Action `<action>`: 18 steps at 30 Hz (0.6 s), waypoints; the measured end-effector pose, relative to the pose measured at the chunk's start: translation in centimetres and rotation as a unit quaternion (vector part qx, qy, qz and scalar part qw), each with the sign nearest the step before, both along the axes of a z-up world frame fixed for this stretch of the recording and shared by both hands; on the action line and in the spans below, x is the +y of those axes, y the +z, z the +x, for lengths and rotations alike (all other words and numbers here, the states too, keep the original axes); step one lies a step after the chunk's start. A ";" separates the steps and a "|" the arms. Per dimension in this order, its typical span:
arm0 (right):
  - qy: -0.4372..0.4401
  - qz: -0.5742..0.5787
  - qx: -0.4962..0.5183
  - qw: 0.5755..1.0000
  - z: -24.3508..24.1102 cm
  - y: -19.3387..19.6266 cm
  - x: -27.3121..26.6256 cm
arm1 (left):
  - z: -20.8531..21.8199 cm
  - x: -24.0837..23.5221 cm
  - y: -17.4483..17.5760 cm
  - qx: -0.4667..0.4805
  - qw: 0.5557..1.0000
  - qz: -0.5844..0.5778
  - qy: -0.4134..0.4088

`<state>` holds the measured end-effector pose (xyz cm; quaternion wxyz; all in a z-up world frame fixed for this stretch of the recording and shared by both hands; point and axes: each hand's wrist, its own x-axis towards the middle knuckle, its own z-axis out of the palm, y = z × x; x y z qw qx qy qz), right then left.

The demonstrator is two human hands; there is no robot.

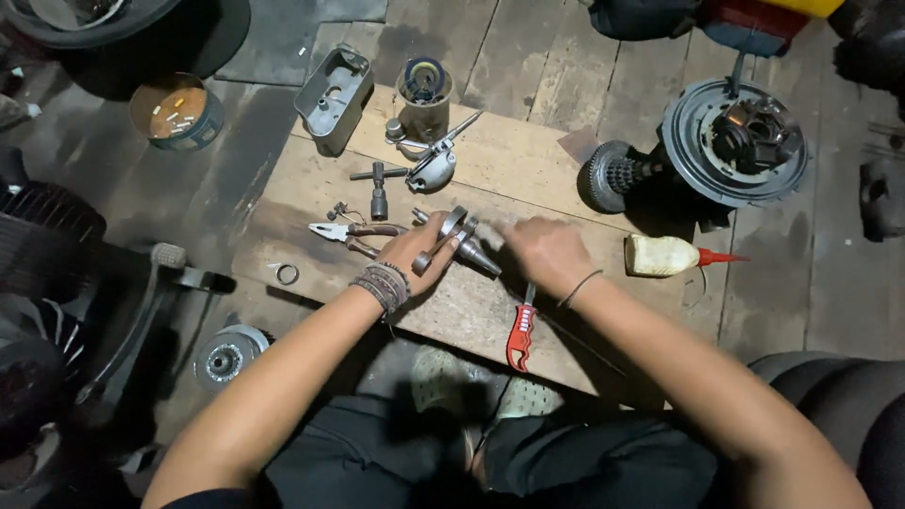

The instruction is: Cleaning and inspecting a motorcycle crankshaft assembly using a screwdriver and pliers on a workshop floor.

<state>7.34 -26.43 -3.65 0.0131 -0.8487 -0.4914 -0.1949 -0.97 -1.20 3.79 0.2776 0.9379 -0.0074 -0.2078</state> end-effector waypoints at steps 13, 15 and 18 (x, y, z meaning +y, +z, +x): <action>-0.012 -0.023 -0.042 0.999 1.5 -4.5 -0.7 | -0.1 0.0 0.2 0.004 1.000 -0.007 -0.002; -0.035 0.014 -0.042 0.998 2.4 -2.7 -0.3 | 0.0 0.3 -0.6 0.003 1.000 0.002 -0.006; 0.002 0.029 -0.033 0.999 0.0 -0.5 0.9 | -0.2 0.1 0.3 0.002 1.000 0.000 -0.002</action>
